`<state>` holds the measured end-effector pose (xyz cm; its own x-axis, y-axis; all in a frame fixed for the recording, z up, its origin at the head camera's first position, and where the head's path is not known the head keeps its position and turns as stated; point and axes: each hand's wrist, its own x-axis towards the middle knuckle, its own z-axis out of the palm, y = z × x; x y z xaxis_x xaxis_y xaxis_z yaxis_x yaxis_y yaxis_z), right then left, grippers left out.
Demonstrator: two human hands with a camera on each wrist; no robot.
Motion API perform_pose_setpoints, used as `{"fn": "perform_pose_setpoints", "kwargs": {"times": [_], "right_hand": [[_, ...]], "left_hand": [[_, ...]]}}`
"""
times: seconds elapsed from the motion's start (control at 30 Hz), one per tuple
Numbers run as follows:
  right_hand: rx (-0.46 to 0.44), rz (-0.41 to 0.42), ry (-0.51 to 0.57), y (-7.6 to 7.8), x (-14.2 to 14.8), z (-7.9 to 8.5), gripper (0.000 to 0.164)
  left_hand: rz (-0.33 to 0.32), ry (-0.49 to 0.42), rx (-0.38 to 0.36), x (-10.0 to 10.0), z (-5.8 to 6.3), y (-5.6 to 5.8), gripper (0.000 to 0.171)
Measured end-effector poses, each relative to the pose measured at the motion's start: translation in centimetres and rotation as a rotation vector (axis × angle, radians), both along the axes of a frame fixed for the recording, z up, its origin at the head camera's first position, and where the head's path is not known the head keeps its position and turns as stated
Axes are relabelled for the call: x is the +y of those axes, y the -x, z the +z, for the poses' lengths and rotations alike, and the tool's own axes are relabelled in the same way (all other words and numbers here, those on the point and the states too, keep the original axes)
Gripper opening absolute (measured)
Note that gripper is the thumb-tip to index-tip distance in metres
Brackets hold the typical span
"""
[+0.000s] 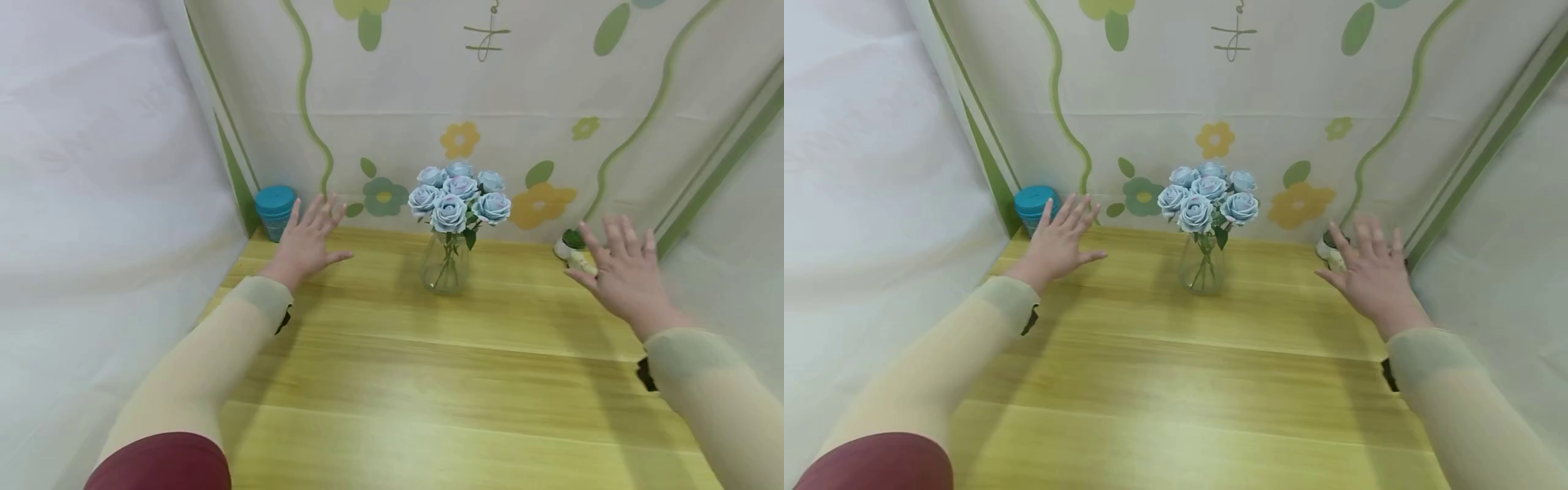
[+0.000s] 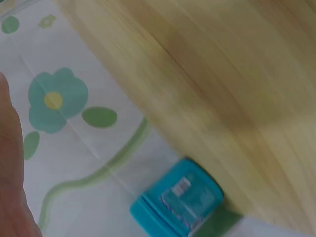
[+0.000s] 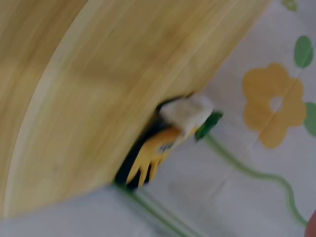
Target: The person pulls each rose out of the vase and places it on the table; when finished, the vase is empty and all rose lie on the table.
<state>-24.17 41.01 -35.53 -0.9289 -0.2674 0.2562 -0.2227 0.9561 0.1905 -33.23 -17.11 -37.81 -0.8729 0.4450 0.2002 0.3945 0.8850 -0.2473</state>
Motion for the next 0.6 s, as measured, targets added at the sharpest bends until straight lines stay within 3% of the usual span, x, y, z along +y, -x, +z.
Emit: {"fn": "perform_pose_setpoints", "kwargs": {"times": [0.17, 0.3, 0.47, 0.6], "right_hand": [[0.037, 0.137, 0.164, 1.8, -4.6, -1.4, 0.083], [-0.022, 0.216, 0.293, 3.2, -8.9, -2.3, 0.077], [-0.063, 0.223, 0.576, 4.4, -13.6, -2.8, 0.067], [0.011, 0.222, 0.784, 5.4, -16.3, -2.2, 0.067]], "left_hand": [[-0.050, -0.096, -0.021, 3.5, -1.5, 0.5, 0.105], [-0.093, -0.120, -0.058, 7.3, -2.5, 0.7, 0.107], [-0.137, -0.201, -0.131, 11.8, -2.8, 0.5, 0.111], [-0.169, -0.313, -0.166, 14.7, -2.8, 0.4, 0.114]]}}
